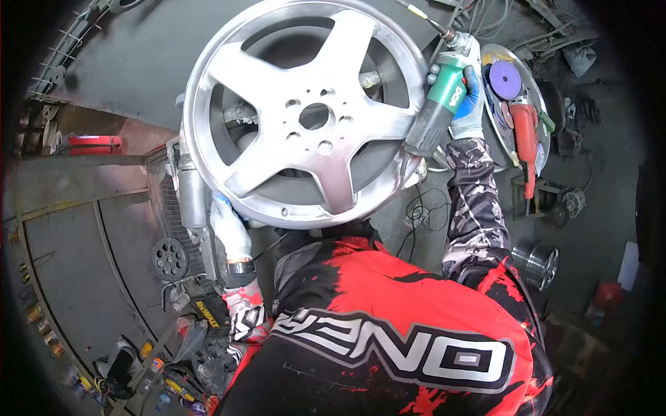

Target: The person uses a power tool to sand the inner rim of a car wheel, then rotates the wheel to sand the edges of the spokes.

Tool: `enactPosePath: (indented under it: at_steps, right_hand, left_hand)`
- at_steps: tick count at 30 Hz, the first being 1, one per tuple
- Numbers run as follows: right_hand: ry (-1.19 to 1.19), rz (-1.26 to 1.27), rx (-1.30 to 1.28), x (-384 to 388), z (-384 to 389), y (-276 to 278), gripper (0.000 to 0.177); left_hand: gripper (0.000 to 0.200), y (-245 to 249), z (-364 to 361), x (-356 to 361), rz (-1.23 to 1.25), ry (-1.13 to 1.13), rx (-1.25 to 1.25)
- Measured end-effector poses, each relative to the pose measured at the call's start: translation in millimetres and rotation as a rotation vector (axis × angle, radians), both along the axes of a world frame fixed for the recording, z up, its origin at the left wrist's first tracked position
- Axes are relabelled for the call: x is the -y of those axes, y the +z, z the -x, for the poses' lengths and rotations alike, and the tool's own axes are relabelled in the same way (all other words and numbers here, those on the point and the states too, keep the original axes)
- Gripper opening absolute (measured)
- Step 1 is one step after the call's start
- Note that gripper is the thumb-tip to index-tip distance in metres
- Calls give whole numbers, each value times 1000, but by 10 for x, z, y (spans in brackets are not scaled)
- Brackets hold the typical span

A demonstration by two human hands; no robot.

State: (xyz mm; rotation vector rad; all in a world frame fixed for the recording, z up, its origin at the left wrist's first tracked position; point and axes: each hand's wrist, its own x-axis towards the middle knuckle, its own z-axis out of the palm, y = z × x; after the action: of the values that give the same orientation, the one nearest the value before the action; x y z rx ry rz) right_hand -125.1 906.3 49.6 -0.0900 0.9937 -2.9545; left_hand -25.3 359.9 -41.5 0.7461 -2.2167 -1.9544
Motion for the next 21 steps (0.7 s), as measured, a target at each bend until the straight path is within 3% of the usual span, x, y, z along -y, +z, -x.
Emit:
enactPosePath:
  at_steps: [5, 11, 13, 16, 18, 21]
  right_hand:
    - [-35, 80, 34, -82, -314, -240, 65]
    - [-211, 177, 44, 464, -1109, -375, 63]
    - [-314, 137, 41, 575, -1288, -479, 63]
    - [-404, 175, 58, 895, -1559, -517, 62]
    - [-605, -23, 124, 1030, -1773, -655, 62]
    - [-751, -9, 187, 1430, -2101, -703, 62]
  left_hand:
    - [63, 492, 554, -139, 87, -60, -11]
    - [64, 569, 1014, 330, 325, -209, -7]
    - [54, 464, 1295, 393, 597, -268, -213]
    - [49, 734, 1614, 340, 576, -355, -169]
    - [50, 750, 1863, 332, 591, -444, -187]
    - [53, 886, 1979, 232, 656, -443, -136]
